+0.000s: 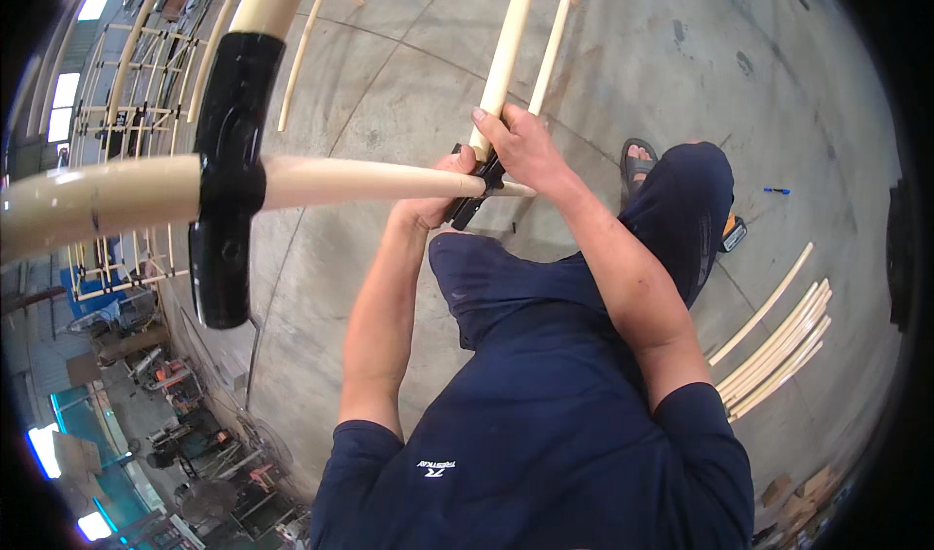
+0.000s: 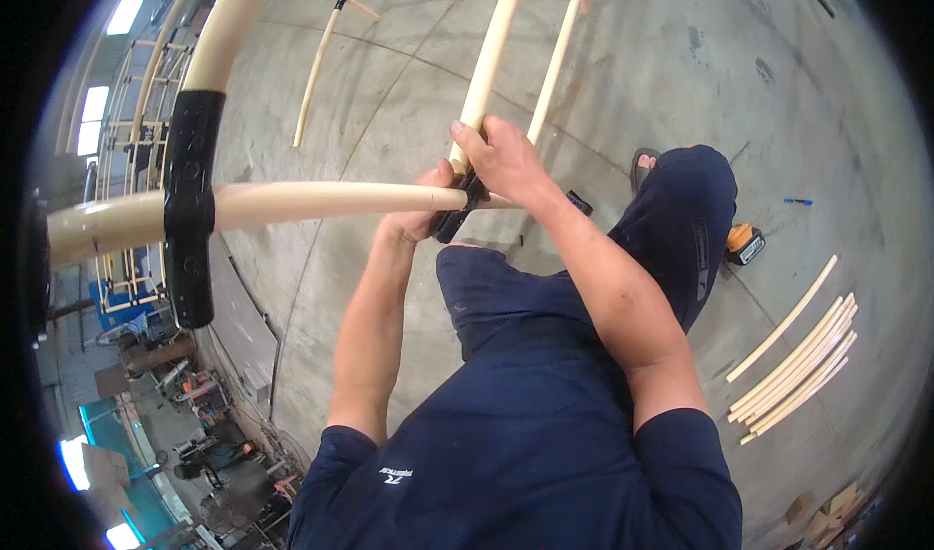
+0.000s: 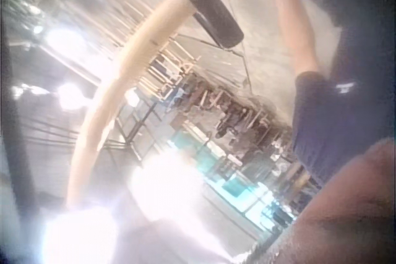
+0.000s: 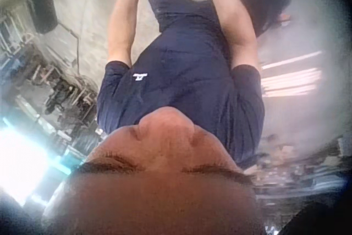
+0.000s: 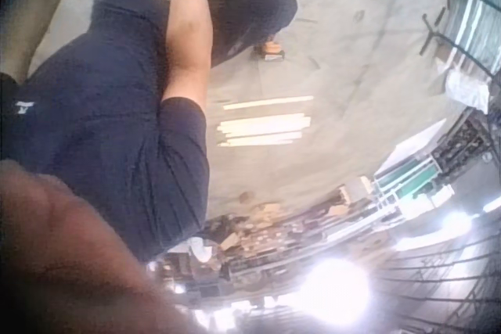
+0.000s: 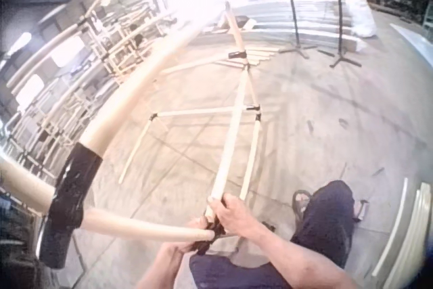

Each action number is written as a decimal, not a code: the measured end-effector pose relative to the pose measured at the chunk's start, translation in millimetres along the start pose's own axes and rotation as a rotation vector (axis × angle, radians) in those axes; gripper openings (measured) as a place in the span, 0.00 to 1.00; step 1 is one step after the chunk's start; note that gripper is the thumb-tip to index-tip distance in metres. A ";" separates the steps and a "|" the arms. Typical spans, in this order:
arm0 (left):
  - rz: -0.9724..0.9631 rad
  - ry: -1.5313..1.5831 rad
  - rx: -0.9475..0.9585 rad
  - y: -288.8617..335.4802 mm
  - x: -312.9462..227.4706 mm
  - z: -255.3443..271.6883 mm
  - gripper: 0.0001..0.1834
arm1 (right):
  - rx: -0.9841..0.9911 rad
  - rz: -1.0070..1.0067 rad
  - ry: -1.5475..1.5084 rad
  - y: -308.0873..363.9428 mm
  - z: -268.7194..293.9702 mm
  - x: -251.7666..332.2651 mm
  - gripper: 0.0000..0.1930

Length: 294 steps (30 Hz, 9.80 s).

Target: The person connects wooden poles using plastic joints, securing them with an electric drill, and picks up additional joints from the floor.

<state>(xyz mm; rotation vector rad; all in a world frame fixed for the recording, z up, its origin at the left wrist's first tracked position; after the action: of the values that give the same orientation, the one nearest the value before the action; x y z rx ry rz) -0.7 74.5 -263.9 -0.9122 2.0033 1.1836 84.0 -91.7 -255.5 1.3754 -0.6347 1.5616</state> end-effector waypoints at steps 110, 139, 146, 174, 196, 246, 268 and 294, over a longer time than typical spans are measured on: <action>-0.370 0.439 -0.645 31.7 40.5 -47.8 0.21 | -0.279 0.046 -0.342 74.2 -34.6 -43.1 0.10; -0.113 0.382 -0.472 30.6 12.5 -20.5 0.09 | -0.113 -0.170 -0.494 75.7 -37.0 -40.5 0.07; -0.136 0.379 -0.564 35.0 12.9 -28.9 0.11 | -0.071 -0.288 -0.622 79.8 -29.1 -30.6 0.08; -0.227 0.455 -0.565 36.9 26.4 -39.9 0.18 | -0.185 -0.055 -0.491 89.4 -27.2 -49.2 0.10; -0.292 0.256 -0.667 52.8 -18.7 -52.2 0.21 | 0.018 -0.128 -0.416 65.5 -17.1 22.4 0.16; -0.479 -0.012 -0.790 52.1 0.1 -97.5 0.26 | -0.087 -0.109 -0.568 89.2 -13.9 0.9 0.07; -0.458 0.059 -0.739 56.5 0.2 -91.5 0.27 | -0.148 -0.048 -0.515 83.0 -28.6 -3.3 0.05; -0.437 0.101 -0.744 57.6 4.9 -87.7 0.28 | -0.279 0.217 -0.155 84.8 -25.7 -2.6 0.06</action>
<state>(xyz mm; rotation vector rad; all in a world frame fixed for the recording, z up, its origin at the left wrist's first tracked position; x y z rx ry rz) -64.9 14.7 -206.3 -1.6901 1.3013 1.6541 -2.9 -107.5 -247.9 1.2547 -1.0853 1.4746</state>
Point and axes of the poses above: each hand's wrist, its own y-axis away from the middle knuckle, its own z-axis out of the back of the hand, x = y × z, the point moved 2 cm from there along -y, towards the middle knuckle, and after that the axes turned 10 degrees about y, right-handed, at the moved point
